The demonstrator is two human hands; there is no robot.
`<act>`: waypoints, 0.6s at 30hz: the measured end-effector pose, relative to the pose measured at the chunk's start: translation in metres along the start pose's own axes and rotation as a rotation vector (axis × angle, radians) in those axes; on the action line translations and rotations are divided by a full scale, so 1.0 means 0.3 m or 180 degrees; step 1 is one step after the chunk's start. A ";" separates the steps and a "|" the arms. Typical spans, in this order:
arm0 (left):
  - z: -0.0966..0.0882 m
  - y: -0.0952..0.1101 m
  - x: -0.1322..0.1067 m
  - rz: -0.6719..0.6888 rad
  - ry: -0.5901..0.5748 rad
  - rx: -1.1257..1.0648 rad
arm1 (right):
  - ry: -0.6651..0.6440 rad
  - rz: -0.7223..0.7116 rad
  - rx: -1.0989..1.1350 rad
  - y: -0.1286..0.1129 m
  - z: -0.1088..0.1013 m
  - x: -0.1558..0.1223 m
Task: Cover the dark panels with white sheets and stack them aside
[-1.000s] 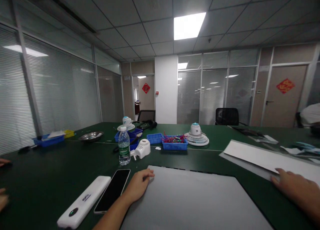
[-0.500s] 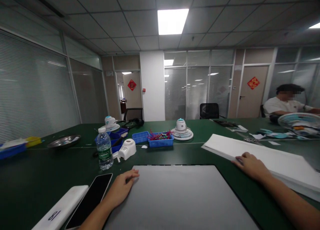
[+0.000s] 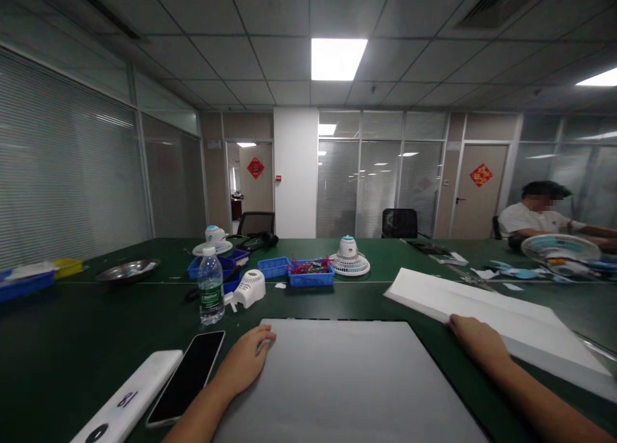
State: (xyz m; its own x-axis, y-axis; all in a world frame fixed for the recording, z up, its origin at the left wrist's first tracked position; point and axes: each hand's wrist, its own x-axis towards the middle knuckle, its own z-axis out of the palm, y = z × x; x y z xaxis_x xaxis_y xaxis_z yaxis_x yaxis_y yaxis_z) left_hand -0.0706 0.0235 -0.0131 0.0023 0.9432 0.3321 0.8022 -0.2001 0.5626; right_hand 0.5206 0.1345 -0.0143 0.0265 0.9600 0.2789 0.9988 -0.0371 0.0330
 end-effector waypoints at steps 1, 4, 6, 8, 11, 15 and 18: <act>-0.004 0.006 -0.007 0.0047 -0.0013 0.0087 | 0.0055 0.0009 -0.0005 -0.011 -0.024 -0.025; -0.016 0.022 -0.025 0.0114 -0.0047 0.0252 | 0.0311 0.0038 -0.0043 -0.065 -0.099 -0.079; -0.020 0.030 -0.031 0.0111 -0.0041 0.0260 | 0.0499 -0.0061 -0.0056 -0.138 -0.155 -0.109; -0.020 0.032 -0.030 0.0073 -0.0026 0.0211 | 0.0622 -0.0428 0.0029 -0.250 -0.210 -0.157; -0.015 0.029 -0.021 -0.0012 -0.0027 0.0044 | 0.0636 -0.1421 0.0299 -0.473 -0.270 -0.279; -0.009 0.017 -0.002 -0.0043 0.0054 -0.0467 | 0.0627 -0.2626 0.0437 -0.758 -0.255 -0.459; -0.014 0.013 0.009 -0.0029 0.0012 -0.0864 | 0.0876 -0.3116 0.0522 -0.893 -0.177 -0.525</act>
State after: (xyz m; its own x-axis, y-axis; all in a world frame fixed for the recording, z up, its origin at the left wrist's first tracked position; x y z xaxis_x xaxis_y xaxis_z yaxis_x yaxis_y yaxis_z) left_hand -0.0701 0.0241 -0.0070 -0.0066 0.9444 0.3287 0.6127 -0.2559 0.7478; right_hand 0.2468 -0.0213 -0.0162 -0.7919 0.4516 0.4111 0.5715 0.7852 0.2383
